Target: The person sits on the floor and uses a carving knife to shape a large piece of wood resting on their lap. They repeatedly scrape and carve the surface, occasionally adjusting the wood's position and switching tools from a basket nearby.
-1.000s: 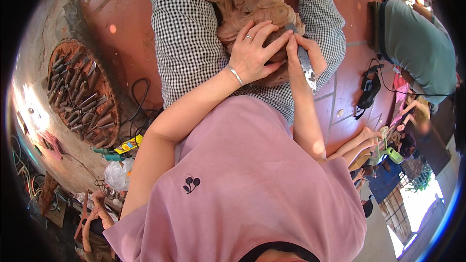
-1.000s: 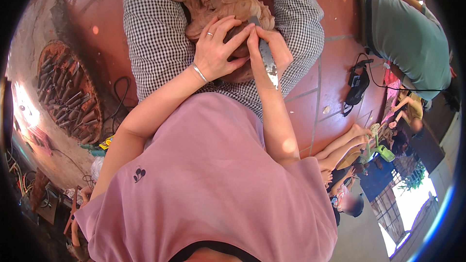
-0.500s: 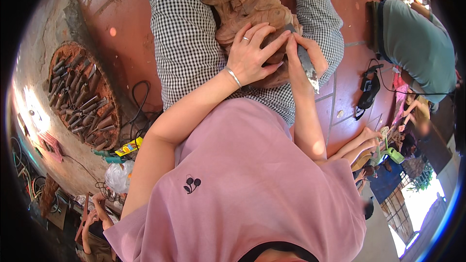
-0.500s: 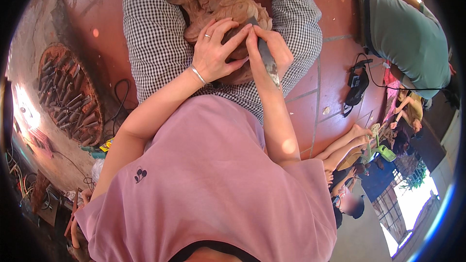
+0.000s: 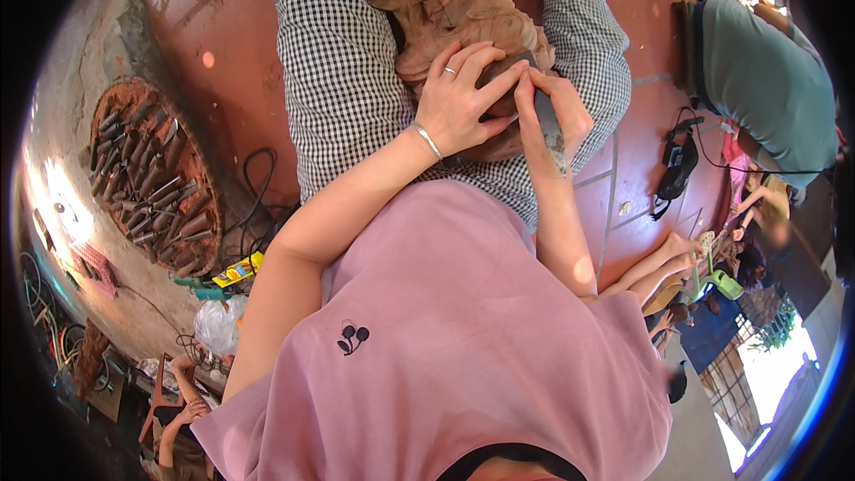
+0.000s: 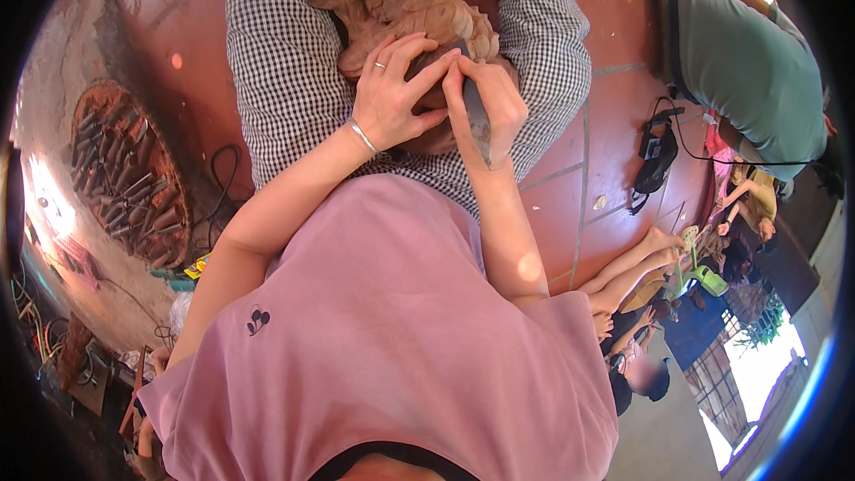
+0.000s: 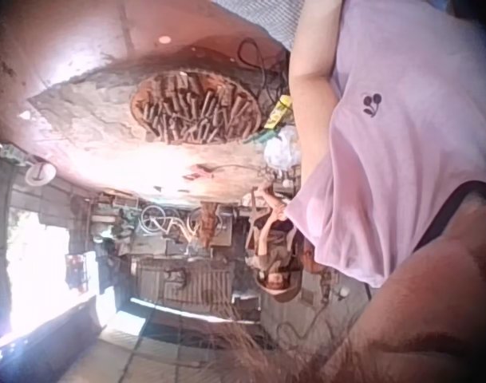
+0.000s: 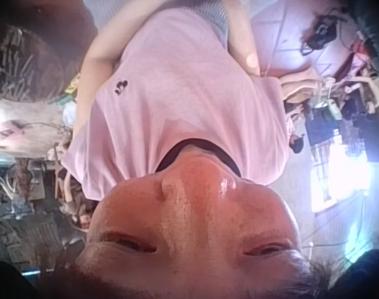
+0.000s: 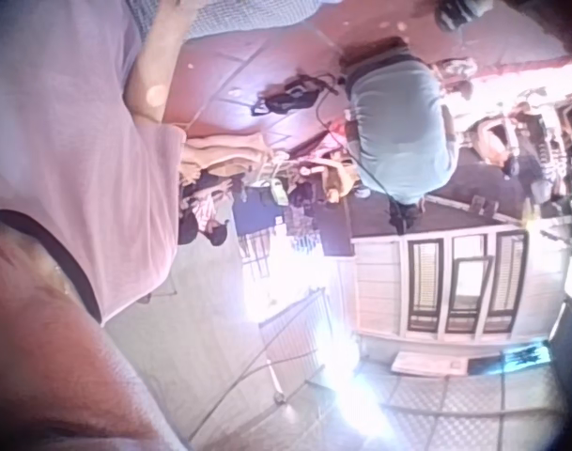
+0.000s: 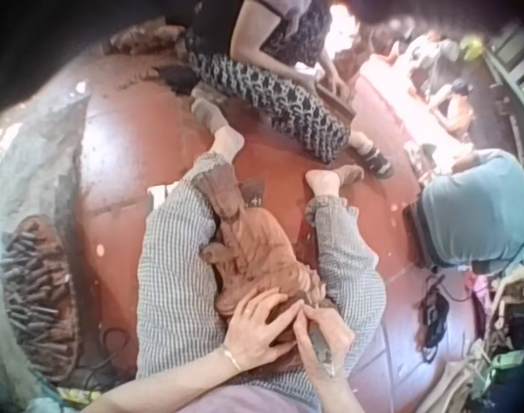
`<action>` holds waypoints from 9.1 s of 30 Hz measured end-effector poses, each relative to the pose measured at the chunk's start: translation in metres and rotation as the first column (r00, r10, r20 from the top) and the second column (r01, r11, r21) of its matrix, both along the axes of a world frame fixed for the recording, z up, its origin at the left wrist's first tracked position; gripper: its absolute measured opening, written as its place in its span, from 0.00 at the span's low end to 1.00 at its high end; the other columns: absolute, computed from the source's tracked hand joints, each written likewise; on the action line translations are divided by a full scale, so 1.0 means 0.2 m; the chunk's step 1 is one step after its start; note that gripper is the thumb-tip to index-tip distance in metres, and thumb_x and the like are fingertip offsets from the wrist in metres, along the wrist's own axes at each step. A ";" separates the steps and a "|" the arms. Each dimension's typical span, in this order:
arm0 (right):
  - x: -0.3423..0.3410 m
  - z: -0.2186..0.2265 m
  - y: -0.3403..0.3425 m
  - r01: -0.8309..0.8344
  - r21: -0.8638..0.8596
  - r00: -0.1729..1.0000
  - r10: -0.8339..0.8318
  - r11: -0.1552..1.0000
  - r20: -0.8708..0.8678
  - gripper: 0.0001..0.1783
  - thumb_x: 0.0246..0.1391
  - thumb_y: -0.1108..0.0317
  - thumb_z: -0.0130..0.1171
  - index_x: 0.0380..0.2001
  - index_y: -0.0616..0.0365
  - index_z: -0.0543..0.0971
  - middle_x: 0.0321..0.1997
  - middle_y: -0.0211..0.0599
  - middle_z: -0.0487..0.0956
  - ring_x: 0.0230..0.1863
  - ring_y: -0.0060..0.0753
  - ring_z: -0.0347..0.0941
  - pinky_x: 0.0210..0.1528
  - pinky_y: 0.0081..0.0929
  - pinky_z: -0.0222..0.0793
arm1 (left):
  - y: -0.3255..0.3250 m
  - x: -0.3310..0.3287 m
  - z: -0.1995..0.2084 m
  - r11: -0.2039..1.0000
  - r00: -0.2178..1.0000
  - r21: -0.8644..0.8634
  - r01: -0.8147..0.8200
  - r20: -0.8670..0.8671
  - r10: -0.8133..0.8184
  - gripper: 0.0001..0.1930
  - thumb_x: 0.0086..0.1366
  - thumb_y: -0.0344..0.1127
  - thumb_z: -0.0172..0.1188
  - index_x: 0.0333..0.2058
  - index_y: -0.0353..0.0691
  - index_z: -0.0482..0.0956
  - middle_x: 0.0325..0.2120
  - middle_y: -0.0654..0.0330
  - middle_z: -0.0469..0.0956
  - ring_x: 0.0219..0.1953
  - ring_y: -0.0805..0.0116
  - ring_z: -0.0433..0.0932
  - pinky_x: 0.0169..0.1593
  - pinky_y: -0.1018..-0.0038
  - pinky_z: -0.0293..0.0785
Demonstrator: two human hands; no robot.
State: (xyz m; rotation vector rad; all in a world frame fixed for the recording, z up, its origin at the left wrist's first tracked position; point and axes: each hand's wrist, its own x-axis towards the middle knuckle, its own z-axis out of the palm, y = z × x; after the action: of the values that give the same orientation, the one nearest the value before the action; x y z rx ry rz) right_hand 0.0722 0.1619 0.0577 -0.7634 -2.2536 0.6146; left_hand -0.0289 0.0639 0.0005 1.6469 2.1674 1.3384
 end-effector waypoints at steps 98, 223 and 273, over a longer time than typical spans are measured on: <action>0.05 -0.02 0.12 0.036 -0.835 0.929 -0.326 0.548 -0.175 0.07 0.59 0.72 0.64 0.31 0.66 0.80 0.24 0.34 0.80 0.21 0.18 0.74 0.26 0.15 0.73 | 0.03 0.00 0.20 0.960 0.997 -0.269 0.079 0.007 -0.080 0.48 0.46 0.34 0.73 0.68 0.56 0.64 0.54 0.48 0.64 0.59 0.45 0.64 0.58 0.57 0.72; -0.11 0.10 -0.05 -0.034 0.081 0.927 0.001 0.996 0.376 0.11 0.60 0.68 0.62 0.39 0.65 0.82 0.44 0.48 0.82 0.47 0.48 0.79 0.51 0.39 0.74 | -0.07 0.03 -0.08 0.941 0.981 0.334 -0.045 0.191 -0.021 0.24 0.46 0.42 0.73 0.39 0.41 0.71 0.47 0.52 0.72 0.50 0.48 0.73 0.52 0.55 0.70; -0.05 0.04 0.03 -0.046 -0.122 0.956 0.079 0.991 0.283 0.12 0.63 0.68 0.59 0.38 0.70 0.79 0.52 0.48 0.80 0.53 0.46 0.77 0.54 0.36 0.72 | -0.07 0.04 -0.16 0.969 0.972 0.240 -0.065 0.233 0.007 0.39 0.47 0.48 0.74 0.56 0.38 0.69 0.67 0.45 0.61 0.70 0.47 0.59 0.71 0.41 0.48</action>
State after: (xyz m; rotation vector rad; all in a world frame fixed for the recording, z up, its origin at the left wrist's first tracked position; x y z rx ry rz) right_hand 0.0625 0.1675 0.0649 -0.8895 -2.5336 0.7065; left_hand -0.0212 0.0496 -0.0318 1.4419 1.9729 1.7737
